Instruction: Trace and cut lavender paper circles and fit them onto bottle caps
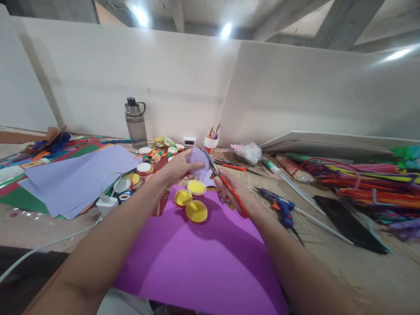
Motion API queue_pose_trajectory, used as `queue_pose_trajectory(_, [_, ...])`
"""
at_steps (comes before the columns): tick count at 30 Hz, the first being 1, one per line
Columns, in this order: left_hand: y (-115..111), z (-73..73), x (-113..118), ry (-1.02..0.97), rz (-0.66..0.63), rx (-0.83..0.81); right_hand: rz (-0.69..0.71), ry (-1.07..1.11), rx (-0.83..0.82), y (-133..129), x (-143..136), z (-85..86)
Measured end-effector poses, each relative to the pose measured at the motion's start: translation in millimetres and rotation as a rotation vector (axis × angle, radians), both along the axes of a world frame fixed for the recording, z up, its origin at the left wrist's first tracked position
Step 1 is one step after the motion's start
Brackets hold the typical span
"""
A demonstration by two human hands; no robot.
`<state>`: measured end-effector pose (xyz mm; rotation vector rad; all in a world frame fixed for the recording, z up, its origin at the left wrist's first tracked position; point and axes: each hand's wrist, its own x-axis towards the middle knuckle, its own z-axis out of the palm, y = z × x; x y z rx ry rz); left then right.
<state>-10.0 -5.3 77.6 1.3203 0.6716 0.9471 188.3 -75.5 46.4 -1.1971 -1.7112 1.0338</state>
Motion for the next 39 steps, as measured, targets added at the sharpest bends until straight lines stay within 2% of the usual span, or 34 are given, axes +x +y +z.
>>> queue_pose_trajectory(4, [3, 0.2, -7, 0.065, 0.009, 0.016, 0.045, -0.027, -0.007, -2, 1, 4.4])
queue_pose_trajectory(8, [4, 2.4, -6, 0.031, 0.028, 0.005, 0.014, -0.002, -0.027, -2, -1, 3.8])
queue_pose_trajectory(12, [-1, -2.0, 12, -0.268, 0.212, -0.115, -0.051, 0.115, -0.06, -1, -9, -0.3])
queue_pose_trajectory(15, [-9, -8.6, 31, -0.525, 0.272, -0.198, -0.095, 0.14, -0.025, 1, -13, -4.6])
queue_pose_trajectory(18, [-16, -11.7, 43, -0.598, 0.337, -0.212, -0.122, 0.119, 0.014, 2, -14, -8.8])
queue_pose_trajectory(21, [-19, -10.8, 45, -0.592, 0.382, -0.198, -0.11, 0.091, 0.021, 2, -14, -9.6])
queue_pose_trajectory(25, [-19, -9.5, 43, -0.534, 0.347, -0.2, -0.048, 0.092, 0.04, 2, -13, -7.1])
queue_pose_trajectory(33, [-18, -11.6, 42, -0.531, 0.285, -0.161, -0.079, 0.105, 0.047, 3, -13, -10.9])
queue_pose_trajectory(39, [-15, -12.6, 40, -0.515, 0.243, -0.153, -0.082, 0.113, 0.004, 1, -12, -7.7])
